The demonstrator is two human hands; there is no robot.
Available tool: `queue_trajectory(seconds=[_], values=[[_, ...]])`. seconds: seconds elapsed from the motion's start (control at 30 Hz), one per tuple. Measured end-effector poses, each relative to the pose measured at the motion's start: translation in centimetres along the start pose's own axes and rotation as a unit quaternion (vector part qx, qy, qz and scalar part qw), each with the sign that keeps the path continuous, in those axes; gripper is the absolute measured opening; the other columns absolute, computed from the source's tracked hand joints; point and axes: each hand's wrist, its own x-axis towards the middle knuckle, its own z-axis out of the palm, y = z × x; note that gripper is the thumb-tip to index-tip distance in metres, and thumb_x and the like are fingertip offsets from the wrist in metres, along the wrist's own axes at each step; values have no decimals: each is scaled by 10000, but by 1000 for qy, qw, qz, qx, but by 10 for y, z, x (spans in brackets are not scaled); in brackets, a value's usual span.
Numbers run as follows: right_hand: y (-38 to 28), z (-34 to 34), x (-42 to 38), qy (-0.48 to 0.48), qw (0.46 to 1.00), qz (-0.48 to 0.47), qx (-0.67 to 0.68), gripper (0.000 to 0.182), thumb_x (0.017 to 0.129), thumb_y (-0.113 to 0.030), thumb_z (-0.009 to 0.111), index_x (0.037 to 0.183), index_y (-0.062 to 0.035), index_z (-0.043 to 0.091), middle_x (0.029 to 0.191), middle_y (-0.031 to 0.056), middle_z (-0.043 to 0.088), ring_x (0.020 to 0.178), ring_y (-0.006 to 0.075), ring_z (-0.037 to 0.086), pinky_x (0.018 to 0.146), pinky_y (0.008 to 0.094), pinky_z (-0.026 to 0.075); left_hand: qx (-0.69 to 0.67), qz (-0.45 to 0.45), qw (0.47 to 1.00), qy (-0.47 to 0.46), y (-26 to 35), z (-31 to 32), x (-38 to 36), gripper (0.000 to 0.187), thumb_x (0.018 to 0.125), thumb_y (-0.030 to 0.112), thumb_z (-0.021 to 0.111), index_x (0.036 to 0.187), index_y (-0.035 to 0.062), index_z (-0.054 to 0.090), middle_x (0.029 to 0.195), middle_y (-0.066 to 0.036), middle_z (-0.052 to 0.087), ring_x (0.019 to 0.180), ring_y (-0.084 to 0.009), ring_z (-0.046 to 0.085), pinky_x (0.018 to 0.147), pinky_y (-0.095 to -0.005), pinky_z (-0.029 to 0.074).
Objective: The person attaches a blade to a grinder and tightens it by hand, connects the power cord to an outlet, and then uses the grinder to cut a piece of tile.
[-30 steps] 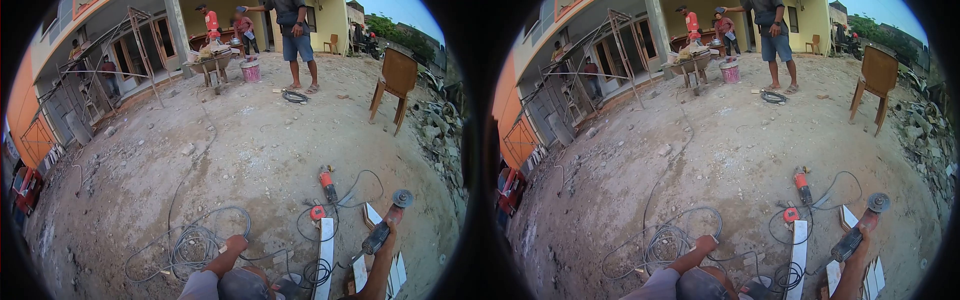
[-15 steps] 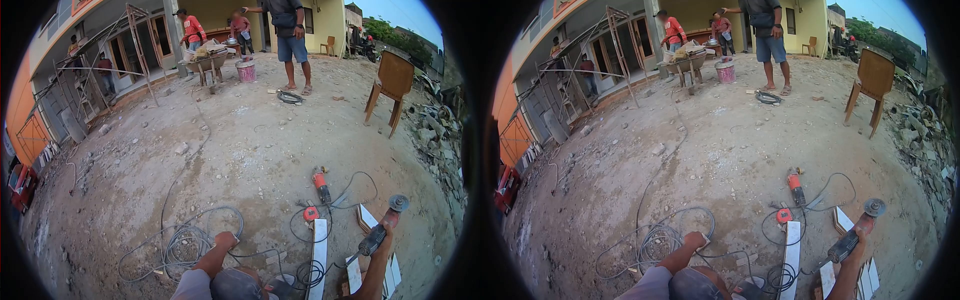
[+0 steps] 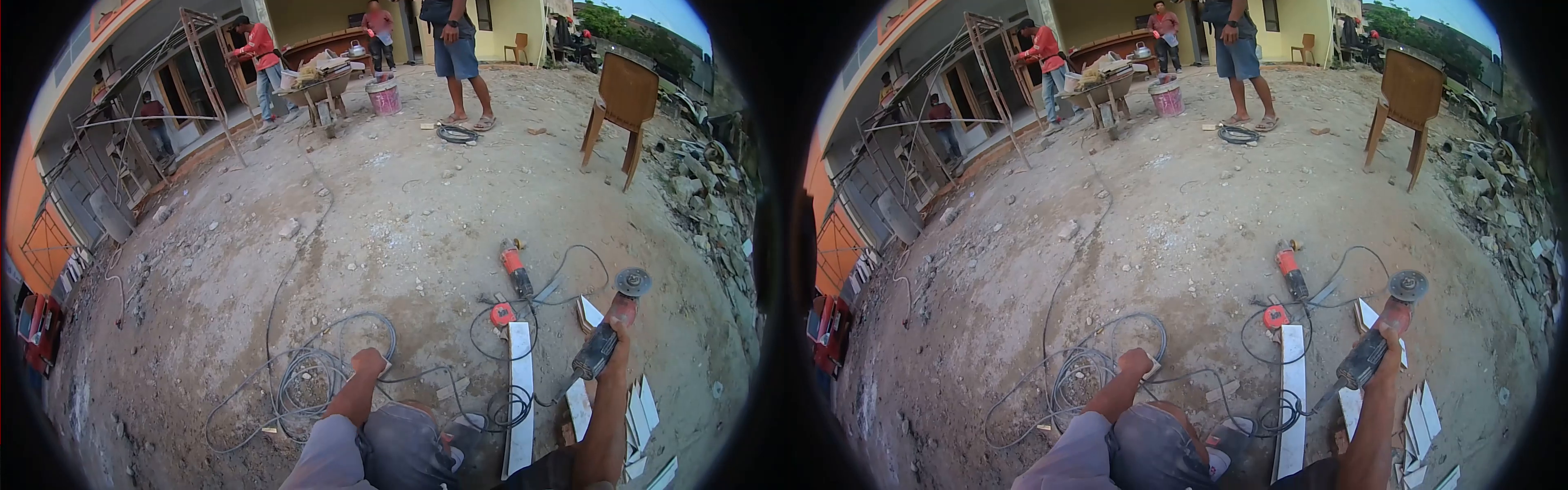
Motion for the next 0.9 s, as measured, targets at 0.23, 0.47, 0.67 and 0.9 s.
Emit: queue_trajectory(seconds=[0.23, 0.47, 0.67, 0.9], values=[[-32, -26, -22, 9, 999, -23, 30, 309, 802, -347, 670, 839, -58, 565, 635, 72, 592, 521, 202, 616, 486, 324, 527, -325, -95, 941, 1, -39, 41, -1, 225, 749, 261, 648, 810, 60, 731, 855, -178, 717, 823, -324, 705, 749, -399, 551], [-63, -50, -43, -10, 997, -62, 44, 318, 815, -348, 668, 819, -46, 568, 664, 92, 603, 539, 209, 622, 494, 322, 537, -427, -100, 839, 321, -150, -37, 31, 320, 762, 153, 645, 1013, -40, 598, 1003, -275, 641, 966, -406, 638, 831, -458, 499], [-79, -54, -70, -42, 995, -65, 68, 349, 855, -370, 628, 832, -25, 580, 689, 117, 622, 588, 237, 646, 520, 336, 557, -257, -148, 833, 466, -146, -107, -29, 431, 794, 317, 662, 1010, -51, 603, 979, -277, 653, 956, -441, 632, 847, -502, 487], [-99, -66, -96, -43, 992, -91, 77, 393, 833, -310, 638, 910, 74, 612, 810, 196, 683, 697, 308, 692, 650, 411, 596, -481, 149, 863, 45, -16, -112, -46, 546, 883, 528, 605, 1063, 17, 676, 940, -92, 696, 871, -188, 653, 724, -322, 460]])
